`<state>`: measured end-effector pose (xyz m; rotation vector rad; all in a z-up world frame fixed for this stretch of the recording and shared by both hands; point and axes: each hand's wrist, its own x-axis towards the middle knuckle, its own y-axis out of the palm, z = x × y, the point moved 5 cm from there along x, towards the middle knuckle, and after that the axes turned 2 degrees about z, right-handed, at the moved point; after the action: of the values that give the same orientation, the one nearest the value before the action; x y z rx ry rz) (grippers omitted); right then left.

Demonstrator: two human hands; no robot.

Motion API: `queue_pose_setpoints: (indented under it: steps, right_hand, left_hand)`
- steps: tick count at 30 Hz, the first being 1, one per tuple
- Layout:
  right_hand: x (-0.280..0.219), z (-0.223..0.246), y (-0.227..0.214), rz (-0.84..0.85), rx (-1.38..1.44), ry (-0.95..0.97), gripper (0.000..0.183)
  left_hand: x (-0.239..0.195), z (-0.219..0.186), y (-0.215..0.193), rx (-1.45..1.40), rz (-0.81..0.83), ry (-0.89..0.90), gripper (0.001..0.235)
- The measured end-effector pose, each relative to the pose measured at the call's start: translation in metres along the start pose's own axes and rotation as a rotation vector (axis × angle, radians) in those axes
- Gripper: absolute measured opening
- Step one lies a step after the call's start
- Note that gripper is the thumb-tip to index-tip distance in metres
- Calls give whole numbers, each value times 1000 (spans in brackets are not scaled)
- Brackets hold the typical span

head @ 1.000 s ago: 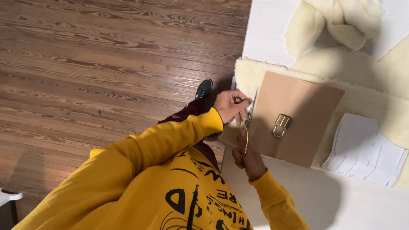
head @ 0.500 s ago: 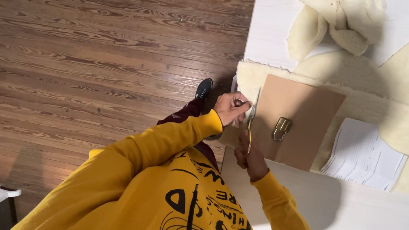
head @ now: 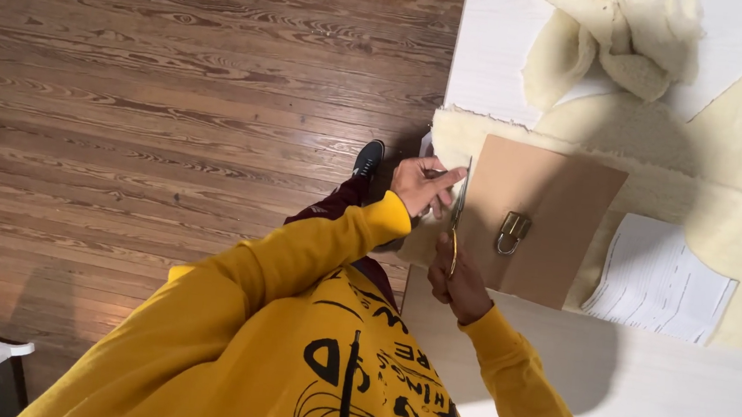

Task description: Cutting sheepskin material according to a paper pattern using scissors.

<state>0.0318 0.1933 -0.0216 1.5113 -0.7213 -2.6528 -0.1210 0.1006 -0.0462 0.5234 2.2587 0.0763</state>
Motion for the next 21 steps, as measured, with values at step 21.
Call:
queue_pose_setpoints:
  steps: [21]
  right_hand:
    - [17, 9, -10, 31, -20, -23, 48]
  left_hand:
    - [16, 15, -3, 16, 22, 142, 36]
